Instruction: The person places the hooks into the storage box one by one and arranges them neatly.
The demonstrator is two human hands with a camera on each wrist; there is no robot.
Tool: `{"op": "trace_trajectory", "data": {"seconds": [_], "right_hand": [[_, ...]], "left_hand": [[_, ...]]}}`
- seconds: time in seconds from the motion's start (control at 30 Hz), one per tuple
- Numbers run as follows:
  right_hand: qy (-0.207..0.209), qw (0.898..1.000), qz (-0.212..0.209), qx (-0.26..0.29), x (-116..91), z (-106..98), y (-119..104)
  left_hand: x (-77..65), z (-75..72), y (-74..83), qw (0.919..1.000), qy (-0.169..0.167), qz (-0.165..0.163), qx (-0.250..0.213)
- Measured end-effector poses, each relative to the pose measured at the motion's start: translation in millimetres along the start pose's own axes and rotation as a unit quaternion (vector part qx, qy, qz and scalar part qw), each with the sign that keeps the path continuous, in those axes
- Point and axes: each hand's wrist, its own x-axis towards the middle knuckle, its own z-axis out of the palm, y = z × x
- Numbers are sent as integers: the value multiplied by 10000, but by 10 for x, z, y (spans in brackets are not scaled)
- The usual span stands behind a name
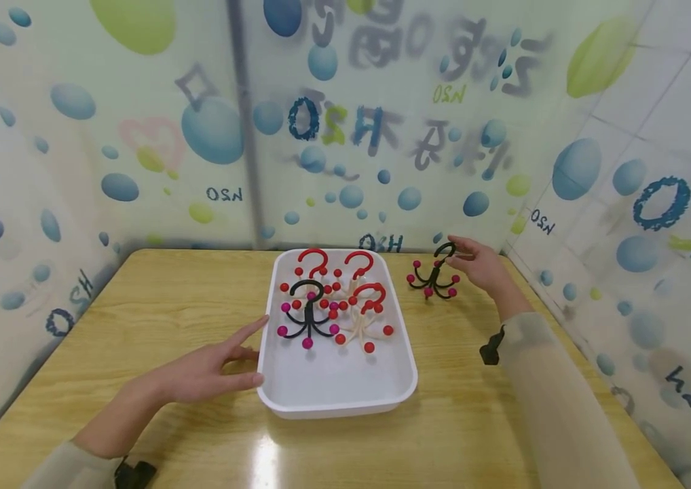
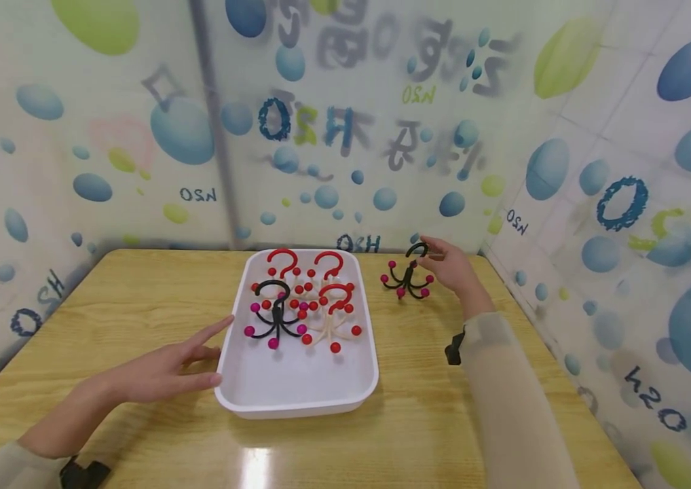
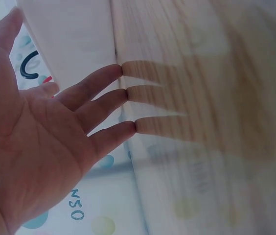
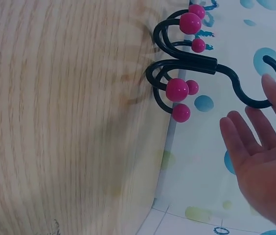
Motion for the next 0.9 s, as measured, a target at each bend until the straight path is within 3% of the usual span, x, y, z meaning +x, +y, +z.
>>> {"op": "trace_trajectory", "data": {"seconds": [0.4, 0.9], "right_hand": [[753, 9964, -8, 391, 26, 96, 46], [1009, 9945, -206, 190, -247, 46, -84]], "left_hand": [[-1, -2, -4, 10000, -8, -30, 69], [3, 8, -21, 10000, 10, -1, 45]]}}
